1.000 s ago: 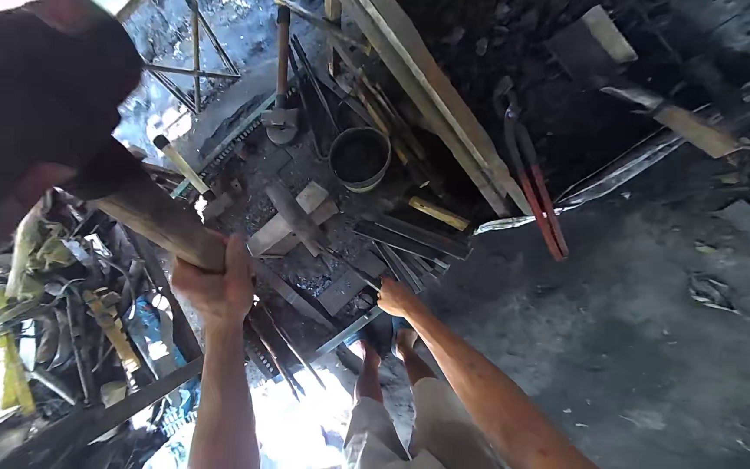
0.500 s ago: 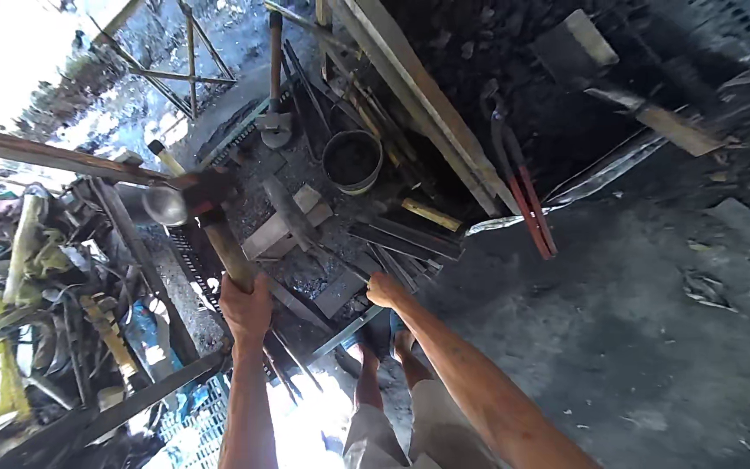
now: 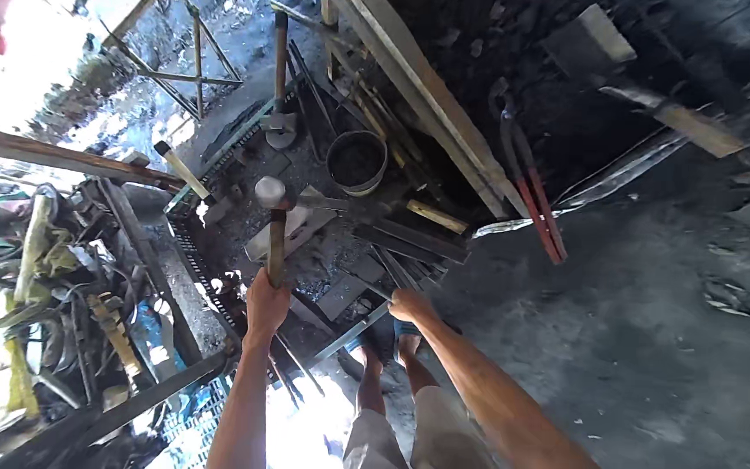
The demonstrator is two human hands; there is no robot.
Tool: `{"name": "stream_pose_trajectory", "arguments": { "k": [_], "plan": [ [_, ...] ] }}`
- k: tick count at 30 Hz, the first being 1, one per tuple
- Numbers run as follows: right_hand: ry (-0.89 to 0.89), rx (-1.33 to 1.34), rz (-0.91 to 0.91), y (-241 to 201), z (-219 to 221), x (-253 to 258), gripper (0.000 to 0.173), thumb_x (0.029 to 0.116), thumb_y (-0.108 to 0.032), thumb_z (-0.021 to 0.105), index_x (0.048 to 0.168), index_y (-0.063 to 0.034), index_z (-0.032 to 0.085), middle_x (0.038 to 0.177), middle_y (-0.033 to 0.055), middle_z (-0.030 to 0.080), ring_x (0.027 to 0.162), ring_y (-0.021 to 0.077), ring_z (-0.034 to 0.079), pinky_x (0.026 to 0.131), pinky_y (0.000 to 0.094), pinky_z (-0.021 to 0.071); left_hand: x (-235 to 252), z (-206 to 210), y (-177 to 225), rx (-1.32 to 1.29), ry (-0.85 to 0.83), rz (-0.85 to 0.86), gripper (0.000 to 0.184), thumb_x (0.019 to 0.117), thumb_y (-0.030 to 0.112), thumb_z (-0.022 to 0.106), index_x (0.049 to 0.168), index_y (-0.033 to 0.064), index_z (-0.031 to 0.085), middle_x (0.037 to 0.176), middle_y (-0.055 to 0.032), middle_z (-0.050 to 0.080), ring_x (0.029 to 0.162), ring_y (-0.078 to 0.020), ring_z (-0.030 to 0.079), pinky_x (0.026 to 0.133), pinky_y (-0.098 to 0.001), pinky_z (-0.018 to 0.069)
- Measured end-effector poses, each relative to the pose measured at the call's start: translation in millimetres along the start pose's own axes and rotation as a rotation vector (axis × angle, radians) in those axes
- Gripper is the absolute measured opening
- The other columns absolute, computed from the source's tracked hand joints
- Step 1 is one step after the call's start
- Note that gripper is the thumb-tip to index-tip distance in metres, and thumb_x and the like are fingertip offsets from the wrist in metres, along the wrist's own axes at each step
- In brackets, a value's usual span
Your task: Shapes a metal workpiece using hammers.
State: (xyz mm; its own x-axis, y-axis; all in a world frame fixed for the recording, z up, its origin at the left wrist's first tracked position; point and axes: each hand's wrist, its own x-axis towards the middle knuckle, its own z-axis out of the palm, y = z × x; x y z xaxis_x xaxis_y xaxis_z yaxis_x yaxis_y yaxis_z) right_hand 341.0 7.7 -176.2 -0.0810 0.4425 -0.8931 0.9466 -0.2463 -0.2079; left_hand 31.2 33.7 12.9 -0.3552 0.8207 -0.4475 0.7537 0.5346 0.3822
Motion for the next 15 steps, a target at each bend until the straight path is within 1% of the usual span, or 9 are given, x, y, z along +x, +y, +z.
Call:
{"name": "stream_pose_trajectory", "arguments": {
  "k": [1,2,4,6,7,9,10,12,15],
  "plan": [
    [-0.002,0.023,-0.017,10.7,4.8,-7.0,0.043,0.0969,-0.042,0.058,0.115,-0.0033,0.066,0.115,0.0231,0.069,0.109,0.0421,0.067,0.084,0.067,0.0527,-11.5,-5.0,1.7,-0.009,0.02,0.027,0.031,0.0935,0.033,0.07,0.112,0.0096,0.064,0.083,-0.0067,0.066,0.074,-0.0224,0.066,0.07,-0.0497,0.0568],
    [-0.004,0.055,-0.044,18.6,7.5,-14.7,0.045,0.0991,-0.043,0.056,0.122,-0.0041,0.063,0.116,0.0232,0.069,0.11,0.0421,0.067,0.086,0.0666,0.053,-22.1,-9.4,2.4,-0.037,0.037,0.04,0.032,0.0925,0.034,0.071,0.113,0.0099,0.064,0.081,-0.0055,0.066,0.072,-0.0214,0.065,0.068,-0.0486,0.0562],
    [0.006,0.177,-0.127,33.0,19.4,-26.6,0.049,0.1003,-0.042,0.059,0.133,-0.0057,0.058,0.116,0.0226,0.068,0.11,0.0405,0.067,0.091,0.0637,0.0524,-45.3,-9.5,-5.0,-0.143,0.049,0.021,0.033,0.0895,0.033,0.074,0.112,0.0108,0.065,0.076,-0.0038,0.065,0.06,-0.0185,0.064,0.057,-0.044,0.0578],
    [0.04,0.322,-0.195,43.0,34.2,-35.2,0.049,0.0992,-0.037,0.062,0.139,-0.0095,0.057,0.118,0.0195,0.069,0.109,0.0361,0.067,0.096,0.0594,0.0521,-68.6,2.2,-16.7,-0.274,0.031,-0.05,0.034,0.0876,0.028,0.077,0.114,0.01,0.065,0.074,-0.0051,0.067,0.052,-0.019,0.064,0.05,-0.0428,0.0596],
    [0.051,0.393,-0.211,46.2,40.4,-40.0,0.048,0.0997,-0.033,0.063,0.141,-0.0107,0.056,0.118,0.0184,0.069,0.108,0.034,0.068,0.096,0.0572,0.0527,-79.6,11.1,-23.2,-0.322,0.016,-0.093,0.035,0.0875,0.027,0.077,0.115,0.0093,0.065,0.073,-0.0061,0.067,0.05,-0.0199,0.064,0.049,-0.0433,0.0599],
    [0.074,0.512,-0.221,48.5,46.3,-48.5,0.044,0.1009,-0.03,0.062,0.141,-0.011,0.057,0.113,0.0168,0.07,0.096,0.0301,0.071,0.089,0.0535,0.0573,-98.4,29.5,-40.2,-0.421,-0.021,-0.166,0.034,0.0852,0.027,0.077,0.112,0.0084,0.066,0.07,-0.0072,0.066,0.048,-0.0216,0.063,0.047,-0.0437,0.0593],
    [0.08,0.552,-0.212,48.3,45.3,-52.5,0.043,0.1012,-0.029,0.061,0.14,-0.0104,0.057,0.109,0.0165,0.07,0.092,0.0293,0.071,0.086,0.0529,0.0579,-106.9,37.5,-50.2,-0.468,-0.057,-0.213,0.033,0.0841,0.026,0.078,0.109,0.0081,0.066,0.068,-0.0081,0.066,0.048,-0.0228,0.063,0.046,-0.0439,0.0587],
    [0.093,0.561,-0.179,47.9,37.7,-61.2,0.042,0.1009,-0.032,0.061,0.137,-0.0101,0.06,0.104,0.015,0.071,0.09,0.0281,0.071,0.085,0.0529,0.0576,-124.2,51.6,-72.0,-0.543,-0.164,-0.332,0.032,0.084,0.025,0.077,0.108,0.0067,0.066,0.066,-0.0106,0.065,0.047,-0.0248,0.063,0.045,-0.0435,0.0577],
    [0.142,0.537,-0.15,49.7,8.1,-69.7,0.037,0.0996,-0.033,0.064,0.126,-0.0071,0.063,0.097,0.013,0.071,0.086,0.0261,0.071,0.082,0.0509,0.0584,-147.7,79.2,-106.5,-0.582,-0.319,-0.486,0.029,0.0869,0.026,0.075,0.105,0.0052,0.064,0.062,-0.0109,0.063,0.046,-0.0245,0.062,0.043,-0.0417,0.0557]
  ]
}}
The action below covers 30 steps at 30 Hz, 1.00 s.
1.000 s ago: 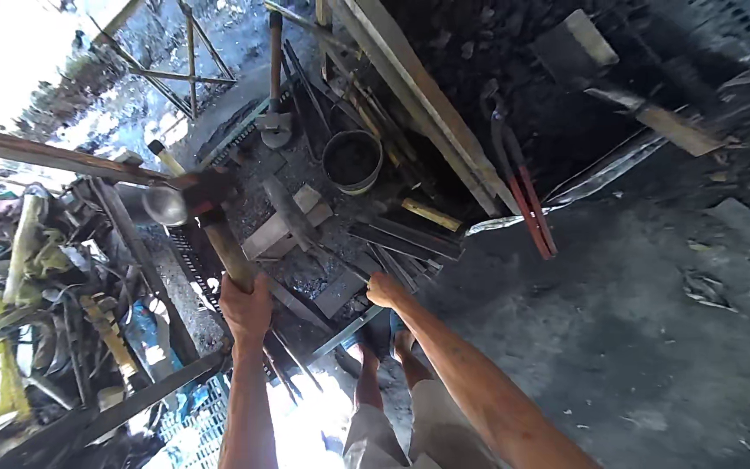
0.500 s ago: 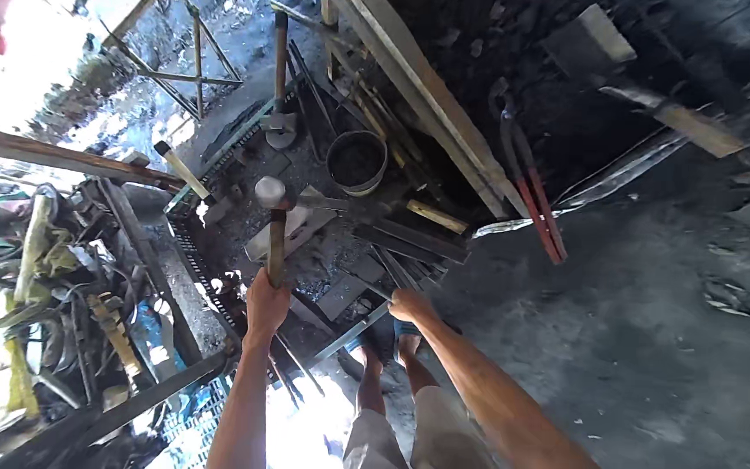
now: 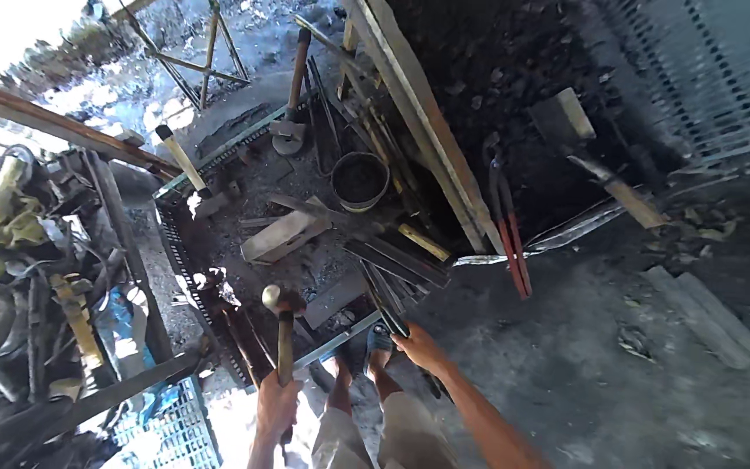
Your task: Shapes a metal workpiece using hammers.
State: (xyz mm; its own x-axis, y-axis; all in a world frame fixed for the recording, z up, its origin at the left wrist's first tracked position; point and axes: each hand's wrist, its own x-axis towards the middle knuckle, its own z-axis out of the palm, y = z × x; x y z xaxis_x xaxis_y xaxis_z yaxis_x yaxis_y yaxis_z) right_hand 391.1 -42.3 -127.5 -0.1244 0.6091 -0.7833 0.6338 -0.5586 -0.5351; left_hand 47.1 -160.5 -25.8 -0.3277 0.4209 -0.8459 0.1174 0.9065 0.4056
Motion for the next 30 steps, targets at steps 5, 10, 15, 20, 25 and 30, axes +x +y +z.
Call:
{"name": "stream_pose_trajectory", "arguments": {
  "k": [5,10,15,20,25,30],
  "plan": [
    [0.027,-0.177,-0.005,-41.3,-63.0,21.0,0.041,0.1009,-0.033,0.062,0.132,-0.0062,0.06,0.099,0.0141,0.069,0.087,0.0272,0.069,0.083,0.0517,0.0568,-25.6,13.1,-66.2,-0.102,-0.094,-0.154,0.026,0.0881,0.017,0.075,0.102,-0.0005,0.062,0.06,-0.0122,0.061,0.044,-0.0246,0.06,0.044,-0.0413,0.0549],
    [-0.035,-0.352,-0.06,-73.2,-114.0,67.1,0.044,0.1013,-0.034,0.061,0.135,-0.0057,0.059,0.108,0.0179,0.07,0.094,0.0299,0.07,0.09,0.0548,0.0556,-53.3,25.3,-99.2,-0.1,-0.121,-0.229,0.029,0.0873,0.024,0.076,0.103,0.0024,0.064,0.063,-0.012,0.063,0.047,-0.0255,0.062,0.047,-0.0436,0.0568],
    [-0.089,-0.449,-0.059,-79.9,-135.0,96.3,0.046,0.1025,-0.036,0.061,0.14,-0.0095,0.059,0.116,0.0204,0.07,0.101,0.0337,0.071,0.094,0.0579,0.0546,-67.8,44.9,-96.2,-0.111,-0.083,-0.223,0.029,0.0838,0.027,0.076,0.096,0.0039,0.064,0.06,-0.0115,0.063,0.046,-0.0256,0.062,0.045,-0.0435,0.0557],
    [-0.095,-0.467,-0.098,-85.1,-144.0,104.9,0.043,0.1032,-0.035,0.06,0.137,-0.0088,0.061,0.107,0.0191,0.071,0.092,0.0317,0.07,0.089,0.0567,0.0547,-64.5,62.8,-83.9,-0.197,-0.05,-0.225,0.026,0.0847,0.024,0.077,0.094,0.0034,0.063,0.056,-0.0116,0.059,0.042,-0.0253,0.059,0.041,-0.0422,0.0536],
    [-0.077,-0.494,-0.147,-85.0,-148.3,123.6,0.038,0.1037,-0.037,0.06,0.129,-0.0096,0.066,0.102,0.018,0.072,0.09,0.0326,0.071,0.087,0.0589,0.0552,-48.8,66.9,-81.2,-0.146,-0.05,-0.243,0.026,0.0851,0.026,0.075,0.094,0.0045,0.062,0.057,-0.0118,0.06,0.042,-0.026,0.06,0.041,-0.0426,0.0544],
    [-0.053,-0.581,-0.151,-88.9,-150.6,130.3,0.039,0.1036,-0.041,0.06,0.131,-0.0139,0.066,0.104,0.0173,0.073,0.091,0.0342,0.072,0.086,0.0612,0.0557,-48.0,70.6,-86.4,-0.145,-0.043,-0.267,0.025,0.0866,0.025,0.075,0.094,0.004,0.063,0.057,-0.0122,0.06,0.042,-0.026,0.06,0.041,-0.0425,0.0547]
  ]
}}
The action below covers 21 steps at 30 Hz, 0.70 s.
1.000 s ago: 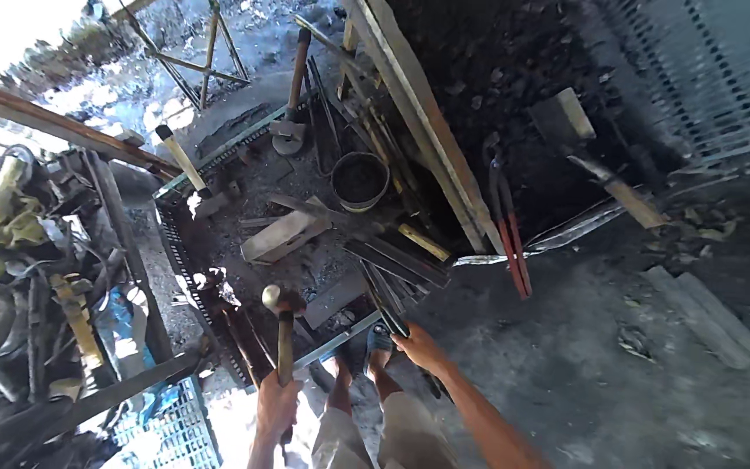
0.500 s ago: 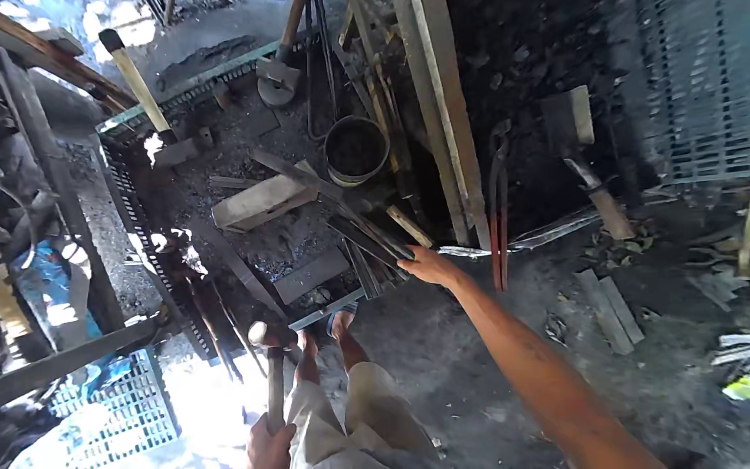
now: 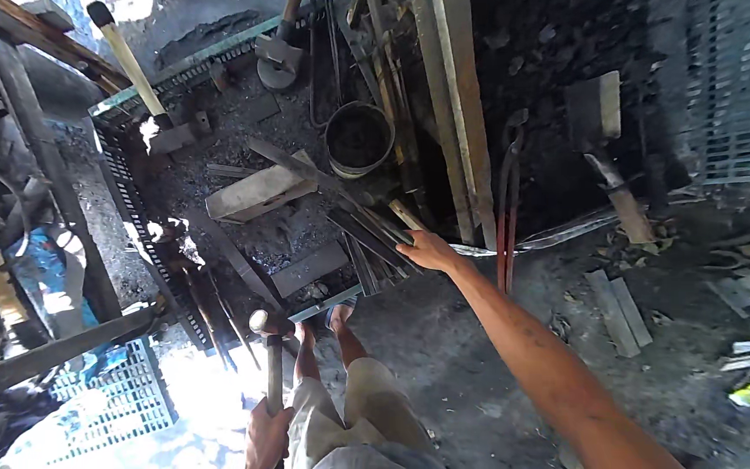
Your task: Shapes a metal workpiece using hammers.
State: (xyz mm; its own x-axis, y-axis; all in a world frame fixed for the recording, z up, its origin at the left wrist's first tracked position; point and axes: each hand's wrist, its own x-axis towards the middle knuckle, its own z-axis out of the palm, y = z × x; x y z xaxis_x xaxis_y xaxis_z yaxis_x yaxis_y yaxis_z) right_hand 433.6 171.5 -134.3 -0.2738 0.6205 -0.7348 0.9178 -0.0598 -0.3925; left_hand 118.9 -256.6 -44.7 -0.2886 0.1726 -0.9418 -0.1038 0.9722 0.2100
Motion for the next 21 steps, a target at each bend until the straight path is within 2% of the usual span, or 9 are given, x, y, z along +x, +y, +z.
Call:
{"name": "stream_pose_trajectory", "arguments": {
  "k": [6,9,11,15,18,19,21],
  "plan": [
    [0.024,-0.072,0.011,-7.4,-4.5,4.8,0.039,0.1035,-0.042,0.059,0.135,-0.0206,0.065,0.103,0.0155,0.074,0.089,0.0348,0.072,0.081,0.0626,0.0553,-5.7,-3.7,-5.3,0.012,0.015,-0.033,0.025,0.0858,0.023,0.076,0.094,0.0041,0.062,0.057,-0.0123,0.06,0.042,-0.0254,0.06,0.041,-0.0417,0.0542],
    [0.05,-0.105,-0.014,-8.9,-6.2,8.0,0.039,0.1032,-0.041,0.059,0.136,-0.0215,0.065,0.107,0.0146,0.074,0.097,0.0352,0.071,0.084,0.0645,0.0542,-4.3,-7.6,-7.7,0.04,0.013,-0.042,0.026,0.0859,0.024,0.077,0.095,0.0048,0.062,0.058,-0.0122,0.061,0.042,-0.0257,0.06,0.041,-0.0423,0.0546],
    [0.065,-0.116,-0.043,-9.5,-5.7,9.4,0.038,0.1033,-0.04,0.059,0.136,-0.0213,0.066,0.107,0.014,0.074,0.098,0.0346,0.071,0.085,0.0639,0.0544,-4.0,-10.1,-7.7,0.059,0.012,-0.04,0.027,0.0855,0.025,0.077,0.096,0.005,0.062,0.058,-0.0122,0.061,0.042,-0.0255,0.06,0.041,-0.0422,0.0546],
    [0.068,-0.121,-0.034,-15.7,-9.2,6.9,0.038,0.1036,-0.04,0.059,0.125,-0.0112,0.068,0.098,0.0179,0.072,0.091,0.0371,0.071,0.081,0.0633,0.0549,-2.0,-13.5,-5.2,0.115,0.001,-0.032,0.029,0.0868,0.03,0.076,0.098,0.0058,0.064,0.06,-0.0112,0.063,0.045,-0.0256,0.062,0.044,-0.0436,0.0564],
    [0.034,-0.146,0.051,-22.7,-9.8,5.4,0.045,0.1035,-0.047,0.056,0.105,-0.0041,0.068,0.088,0.0187,0.068,0.085,0.0368,0.069,0.075,0.0612,0.0542,0.9,-16.5,-3.7,0.109,-0.01,-0.025,0.029,0.087,0.03,0.075,0.097,0.0062,0.063,0.059,-0.0114,0.062,0.044,-0.0257,0.061,0.043,-0.0432,0.0557],
    [0.016,-0.133,0.069,-26.4,-8.0,3.1,0.044,0.1037,-0.046,0.056,0.103,-0.003,0.067,0.088,0.0189,0.068,0.085,0.0365,0.069,0.075,0.0606,0.0541,1.7,-18.1,-2.8,0.109,-0.018,-0.019,0.028,0.0872,0.03,0.074,0.097,0.0062,0.063,0.059,-0.0114,0.062,0.044,-0.0256,0.061,0.043,-0.0431,0.0556],
    [-0.027,-0.115,0.093,-37.3,1.8,-9.5,0.038,0.1025,-0.037,0.058,0.109,-0.0007,0.064,0.093,0.0211,0.067,0.088,0.0383,0.068,0.077,0.0613,0.054,2.2,-21.0,-1.5,0.112,-0.037,-0.01,0.028,0.0875,0.03,0.074,0.097,0.0066,0.063,0.059,-0.011,0.062,0.044,-0.0252,0.061,0.043,-0.043,0.0557]
  ]
}}
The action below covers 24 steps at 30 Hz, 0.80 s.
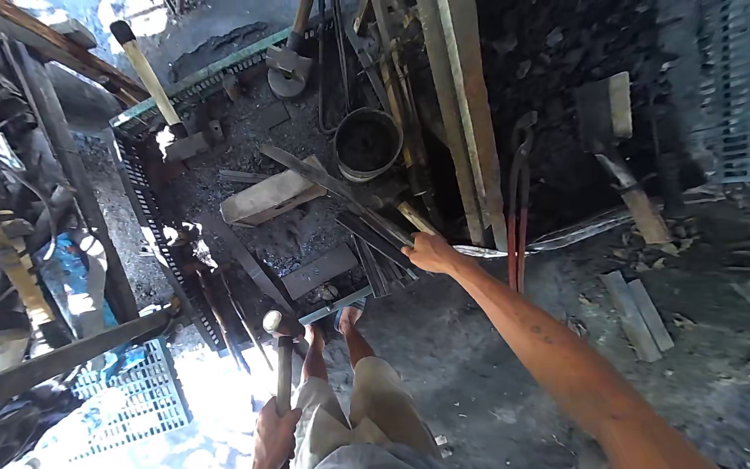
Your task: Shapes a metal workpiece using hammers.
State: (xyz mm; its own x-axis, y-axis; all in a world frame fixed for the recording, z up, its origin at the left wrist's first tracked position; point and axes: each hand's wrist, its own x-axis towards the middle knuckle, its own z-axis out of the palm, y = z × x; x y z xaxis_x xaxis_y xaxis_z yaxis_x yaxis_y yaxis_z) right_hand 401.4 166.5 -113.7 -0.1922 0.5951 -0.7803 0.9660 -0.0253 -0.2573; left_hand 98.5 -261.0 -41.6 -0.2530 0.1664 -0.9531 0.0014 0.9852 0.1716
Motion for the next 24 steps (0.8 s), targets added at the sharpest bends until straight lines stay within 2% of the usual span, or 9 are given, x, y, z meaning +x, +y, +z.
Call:
{"name": "stream_pose_trajectory", "arguments": {
  "k": [4,7,10,12,15,17,19,21,24],
  "plan": [
    [-0.073,0.04,0.051,-28.7,53.3,-42.6,0.038,0.1009,-0.033,0.055,0.119,-0.0001,0.06,0.105,0.0224,0.067,0.099,0.0393,0.068,0.084,0.0615,0.0536,-5.2,-6.1,9.8,-0.056,-0.01,0.031,0.029,0.0876,0.031,0.075,0.097,0.006,0.064,0.058,-0.0104,0.061,0.043,-0.0243,0.06,0.043,-0.0419,0.0548],
    [-0.077,0.213,0.093,-50.3,117.9,-75.0,0.037,0.1028,-0.032,0.054,0.122,-0.0003,0.059,0.102,0.0198,0.066,0.095,0.0351,0.068,0.084,0.0561,0.0549,-9.0,-19.9,30.7,-0.111,-0.02,0.127,0.03,0.0884,0.03,0.074,0.098,0.0042,0.063,0.058,-0.0101,0.059,0.043,-0.0236,0.058,0.042,-0.0408,0.0534],
    [-0.071,0.372,0.129,-61.7,179.6,-98.9,0.033,0.1022,-0.033,0.056,0.116,-0.0037,0.063,0.094,0.016,0.067,0.088,0.0312,0.068,0.079,0.0533,0.0551,-9.5,-45.9,68.3,-0.064,0.026,0.299,0.03,0.0886,0.03,0.073,0.101,0.0035,0.063,0.059,-0.0091,0.061,0.043,-0.0233,0.059,0.042,-0.0408,0.0546],
    [-0.068,0.424,0.133,-63.6,214.9,-110.0,0.034,0.1029,-0.033,0.055,0.119,-0.0034,0.062,0.098,0.0167,0.068,0.091,0.0319,0.068,0.083,0.0534,0.0556,-13.0,-64.7,107.0,-0.025,0.09,0.423,0.034,0.0879,0.033,0.073,0.107,0.005,0.065,0.06,-0.0076,0.062,0.044,-0.0223,0.06,0.042,-0.0402,0.0555],
    [-0.044,0.469,0.15,-65.7,257.0,-123.0,0.037,0.1027,-0.032,0.056,0.124,-0.0017,0.061,0.105,0.0187,0.069,0.098,0.033,0.069,0.088,0.0535,0.0561,-25.8,-85.3,168.4,-0.107,0.142,0.734,0.04,0.0893,0.034,0.072,0.111,0.0019,0.063,0.062,-0.0071,0.063,0.044,-0.0216,0.06,0.041,-0.0394,0.0556],
    [-0.043,0.47,0.173,-67.2,273.0,-128.6,0.038,0.1017,-0.032,0.057,0.124,-0.0018,0.06,0.105,0.0184,0.069,0.098,0.0327,0.07,0.088,0.0534,0.0562,-31.8,-93.4,203.5,-0.187,0.136,0.999,0.033,0.0922,0.028,0.07,0.108,-0.0005,0.061,0.063,-0.0059,0.063,0.045,-0.0204,0.06,0.04,-0.038,0.0558],
    [-0.045,0.461,0.178,-65.7,276.7,-127.9,0.038,0.101,-0.032,0.057,0.125,-0.0029,0.059,0.106,0.0177,0.069,0.099,0.0325,0.07,0.088,0.053,0.0566,-34.5,-102.7,240.1,-0.225,0.083,1.232,0.028,0.0933,0.024,0.069,0.106,0.0,0.061,0.067,-0.006,0.067,0.05,-0.0212,0.065,0.045,-0.039,0.0591],
    [-0.053,0.456,0.177,-63.1,277.3,-127.0,0.039,0.0999,-0.032,0.058,0.126,-0.0036,0.059,0.11,0.018,0.069,0.103,0.0335,0.07,0.089,0.0539,0.0562,-46.4,-117.5,279.5,-0.214,0.057,1.347,0.025,0.0914,0.02,0.072,0.107,0.0024,0.064,0.073,-0.0079,0.071,0.056,-0.0233,0.069,0.053,-0.0411,0.0619],
    [-0.064,0.435,0.17,-55.1,273.3,-125.6,0.039,0.1007,-0.032,0.056,0.126,-0.0029,0.059,0.114,0.0191,0.068,0.107,0.0342,0.068,0.093,0.054,0.055,-84.1,-128.3,325.3,-0.19,0.128,1.433,0.024,0.0935,0.017,0.068,0.113,0.0072,0.059,0.069,-0.0039,0.065,0.05,-0.0203,0.062,0.046,-0.0383,0.0577]
  ]
}}
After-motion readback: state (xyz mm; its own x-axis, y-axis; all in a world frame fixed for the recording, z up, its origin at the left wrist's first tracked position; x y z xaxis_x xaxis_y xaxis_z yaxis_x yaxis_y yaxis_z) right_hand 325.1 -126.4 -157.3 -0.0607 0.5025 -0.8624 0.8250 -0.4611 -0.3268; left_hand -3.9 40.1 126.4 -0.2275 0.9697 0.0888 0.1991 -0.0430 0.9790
